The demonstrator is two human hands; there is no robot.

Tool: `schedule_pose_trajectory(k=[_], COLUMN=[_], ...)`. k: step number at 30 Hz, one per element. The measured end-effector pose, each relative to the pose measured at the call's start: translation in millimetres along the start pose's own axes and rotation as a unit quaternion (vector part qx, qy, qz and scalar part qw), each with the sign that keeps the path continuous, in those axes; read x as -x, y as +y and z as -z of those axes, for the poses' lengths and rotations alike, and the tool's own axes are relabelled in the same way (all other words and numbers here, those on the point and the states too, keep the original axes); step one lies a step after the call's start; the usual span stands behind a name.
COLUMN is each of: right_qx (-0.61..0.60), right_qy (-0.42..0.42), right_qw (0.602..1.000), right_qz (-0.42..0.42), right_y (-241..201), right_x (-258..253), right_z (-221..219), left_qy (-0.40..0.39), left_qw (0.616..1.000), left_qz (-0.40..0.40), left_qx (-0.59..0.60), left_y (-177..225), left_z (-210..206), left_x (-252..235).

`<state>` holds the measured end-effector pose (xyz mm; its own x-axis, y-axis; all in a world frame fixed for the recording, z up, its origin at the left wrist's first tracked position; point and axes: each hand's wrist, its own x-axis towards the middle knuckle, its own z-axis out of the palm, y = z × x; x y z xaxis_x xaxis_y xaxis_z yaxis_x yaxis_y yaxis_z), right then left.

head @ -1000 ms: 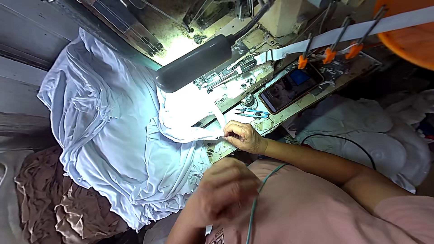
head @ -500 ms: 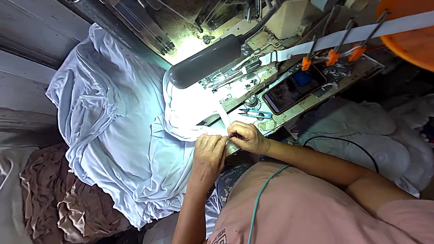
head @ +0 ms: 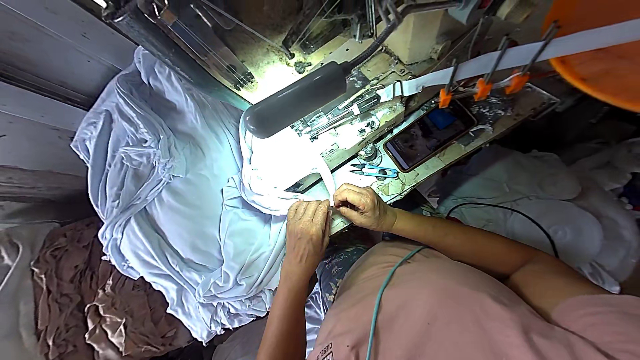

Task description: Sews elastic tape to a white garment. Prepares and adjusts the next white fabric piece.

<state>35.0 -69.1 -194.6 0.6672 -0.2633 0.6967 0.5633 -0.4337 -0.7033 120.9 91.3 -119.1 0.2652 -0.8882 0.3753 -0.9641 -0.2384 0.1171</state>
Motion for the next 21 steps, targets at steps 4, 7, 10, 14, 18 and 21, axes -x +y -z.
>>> schedule_pose_trajectory(k=[4,7,10,14,18,21], right_qx=[-0.010,-0.015,-0.021,-0.004,0.071,0.117], right_qy=[0.004,0.002,-0.007,-0.028,-0.048,-0.059], right_qw=[1.000,1.000,1.000,0.999,0.992,0.984], right_qz=[-0.002,-0.008,-0.005,0.030,0.096,0.123], right_y=[-1,-1,-3,-11,-17,-18], right_x=[0,0,0,-2,-10,-12], right_z=[0,1,2,9,27,34], left_qy=[0.009,0.015,0.015,0.022,0.036,0.051], left_qw=[1.000,1.000,0.999,0.999,0.998,0.997], left_qz=[0.001,-0.003,-0.003,-0.014,-0.024,-0.026], left_qx=[-0.007,0.019,0.033,0.043,0.053,0.047], left_y=[-1,0,1,4,8,10], left_z=[-1,4,9,11,14,14], left_x=[-1,-1,1,2,2,1])
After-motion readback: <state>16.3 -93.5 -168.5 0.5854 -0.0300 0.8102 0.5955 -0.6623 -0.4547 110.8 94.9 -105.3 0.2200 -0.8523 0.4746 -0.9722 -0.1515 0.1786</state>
